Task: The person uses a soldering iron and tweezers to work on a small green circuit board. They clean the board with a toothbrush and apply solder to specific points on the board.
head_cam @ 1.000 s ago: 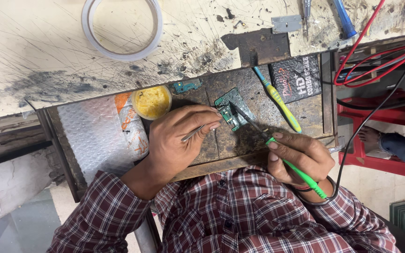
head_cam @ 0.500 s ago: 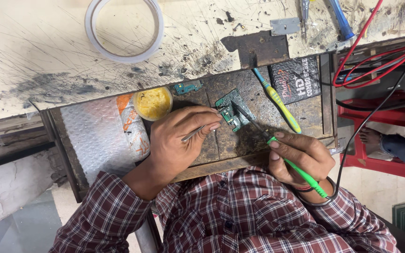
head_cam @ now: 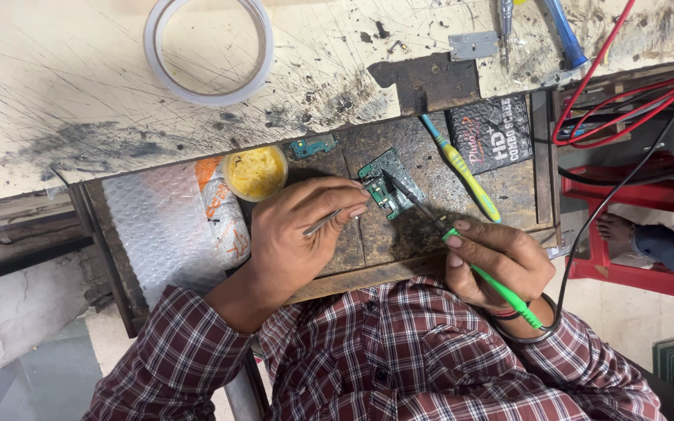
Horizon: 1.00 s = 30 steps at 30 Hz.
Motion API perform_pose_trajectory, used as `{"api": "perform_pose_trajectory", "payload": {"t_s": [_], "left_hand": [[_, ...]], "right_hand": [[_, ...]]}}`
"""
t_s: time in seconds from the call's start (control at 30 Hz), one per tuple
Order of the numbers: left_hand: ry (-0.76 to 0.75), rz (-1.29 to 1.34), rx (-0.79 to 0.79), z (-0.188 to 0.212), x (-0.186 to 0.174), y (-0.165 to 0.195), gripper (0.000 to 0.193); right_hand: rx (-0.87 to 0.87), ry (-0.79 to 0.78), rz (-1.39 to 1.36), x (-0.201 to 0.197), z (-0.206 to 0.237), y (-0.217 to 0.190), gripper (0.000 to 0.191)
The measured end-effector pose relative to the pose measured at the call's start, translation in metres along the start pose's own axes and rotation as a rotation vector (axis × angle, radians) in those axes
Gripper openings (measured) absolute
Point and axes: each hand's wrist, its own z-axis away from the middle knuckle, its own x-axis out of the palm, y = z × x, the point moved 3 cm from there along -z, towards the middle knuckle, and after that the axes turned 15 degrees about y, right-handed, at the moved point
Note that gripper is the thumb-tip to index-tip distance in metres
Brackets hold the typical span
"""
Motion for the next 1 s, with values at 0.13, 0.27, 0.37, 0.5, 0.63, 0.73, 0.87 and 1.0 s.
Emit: {"api": "perform_pose_trajectory", "payload": {"t_s": [0.13,0.27,0.37,0.5,0.63,0.73,0.87,1.0], "left_hand": [[0.007,-0.013,0.014,-0.0007,-0.0019,0.0002,0.013],[0.010,-0.017,0.015,-0.0023,-0.0016,0.0006,0.013],[0.011,-0.016,0.010,-0.0027,-0.0021,0.0015,0.012],[0.013,-0.026,0.012,-0.0044,-0.0031,0.0020,0.012],[0.012,-0.029,0.011,-0.0052,-0.0046,0.0036,0.013],[0.011,-0.023,0.011,-0.0065,-0.0045,0.0034,0.011],[0.011,-0.022,0.012,-0.0066,-0.0049,0.0034,0.012],[0.016,-0.013,0.006,-0.0068,-0.0042,0.0028,0.012]], "right_hand": [[0.002,0.028,0.004,0.0022,-0.0004,-0.0006,0.011],[-0.010,-0.027,0.004,0.0017,-0.0019,-0.0012,0.011],[0.015,-0.004,0.021,0.0014,-0.0020,-0.0014,0.010],[0.003,0.002,-0.001,0.0033,-0.0020,-0.0011,0.011],[0.003,-0.016,0.013,0.0021,-0.0020,-0.0011,0.011],[0.008,-0.005,0.007,0.0025,-0.0018,-0.0006,0.011],[-0.009,-0.032,-0.006,0.0029,-0.0027,-0.0008,0.011],[0.013,0.006,-0.003,0.0039,-0.0030,-0.0008,0.011]]}}
